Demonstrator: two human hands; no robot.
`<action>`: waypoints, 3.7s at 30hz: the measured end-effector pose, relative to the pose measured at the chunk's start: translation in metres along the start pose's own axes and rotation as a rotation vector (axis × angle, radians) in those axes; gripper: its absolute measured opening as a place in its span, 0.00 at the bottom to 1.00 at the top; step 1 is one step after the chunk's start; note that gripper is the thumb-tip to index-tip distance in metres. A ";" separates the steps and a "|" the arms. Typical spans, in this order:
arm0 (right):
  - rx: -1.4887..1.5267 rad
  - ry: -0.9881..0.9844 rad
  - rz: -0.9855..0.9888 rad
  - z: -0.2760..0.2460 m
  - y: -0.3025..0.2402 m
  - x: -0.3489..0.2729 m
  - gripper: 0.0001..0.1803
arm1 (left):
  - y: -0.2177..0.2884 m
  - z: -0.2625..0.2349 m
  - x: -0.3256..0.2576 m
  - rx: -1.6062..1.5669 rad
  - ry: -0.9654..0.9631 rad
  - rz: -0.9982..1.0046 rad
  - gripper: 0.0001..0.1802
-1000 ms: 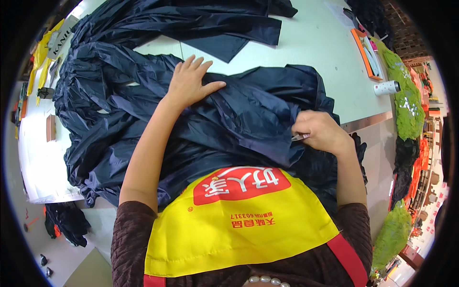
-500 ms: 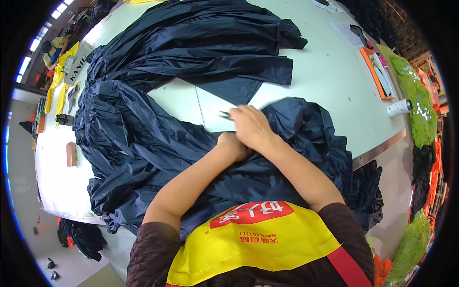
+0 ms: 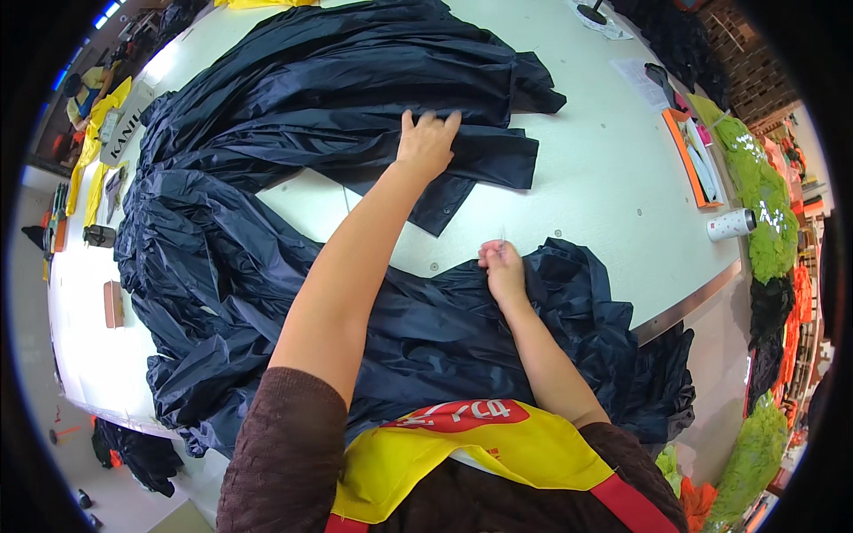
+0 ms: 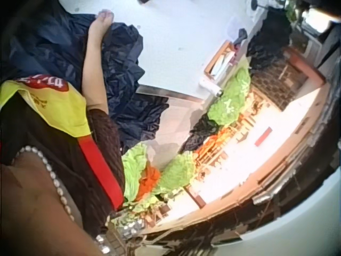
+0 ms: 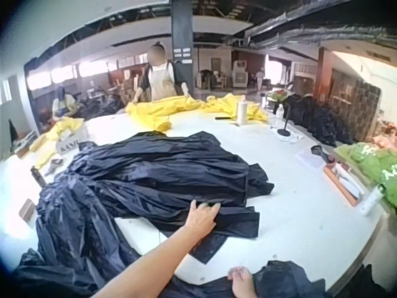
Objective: The person repeatedly picks up dark fabric pieces from a table, folds or aligns edges, and uses scissors to trim small sections. The person places trimmed pieces back on the table and continues with the next piece.
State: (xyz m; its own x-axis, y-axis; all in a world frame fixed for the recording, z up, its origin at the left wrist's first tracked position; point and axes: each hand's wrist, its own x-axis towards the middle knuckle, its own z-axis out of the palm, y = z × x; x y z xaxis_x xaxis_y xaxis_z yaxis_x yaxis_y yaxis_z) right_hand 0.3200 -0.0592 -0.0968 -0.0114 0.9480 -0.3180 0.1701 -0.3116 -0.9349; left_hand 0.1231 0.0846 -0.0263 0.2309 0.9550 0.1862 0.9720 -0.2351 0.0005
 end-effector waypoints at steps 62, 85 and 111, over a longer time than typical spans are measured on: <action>-0.534 -0.505 -1.087 0.018 -0.168 -0.186 0.17 | 0.077 -0.151 -0.315 -2.062 0.262 -0.604 0.10; -0.567 -0.667 -0.970 -0.027 -0.176 -0.183 0.12 | 0.089 -0.161 -0.317 -2.116 0.131 -0.625 0.11; -0.949 -0.465 -1.465 -0.020 -0.168 -0.180 0.16 | 0.094 -0.162 -0.312 -2.136 0.066 -0.730 0.12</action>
State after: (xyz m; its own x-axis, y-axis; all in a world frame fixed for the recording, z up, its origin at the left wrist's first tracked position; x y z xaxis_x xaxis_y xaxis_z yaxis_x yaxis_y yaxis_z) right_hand 0.3130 -0.1762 0.1207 -0.8713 0.2452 0.4251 0.2130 0.9693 -0.1225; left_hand 0.1357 -0.2645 0.0745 -0.0743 0.9461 -0.3151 -0.6011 0.2097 0.7711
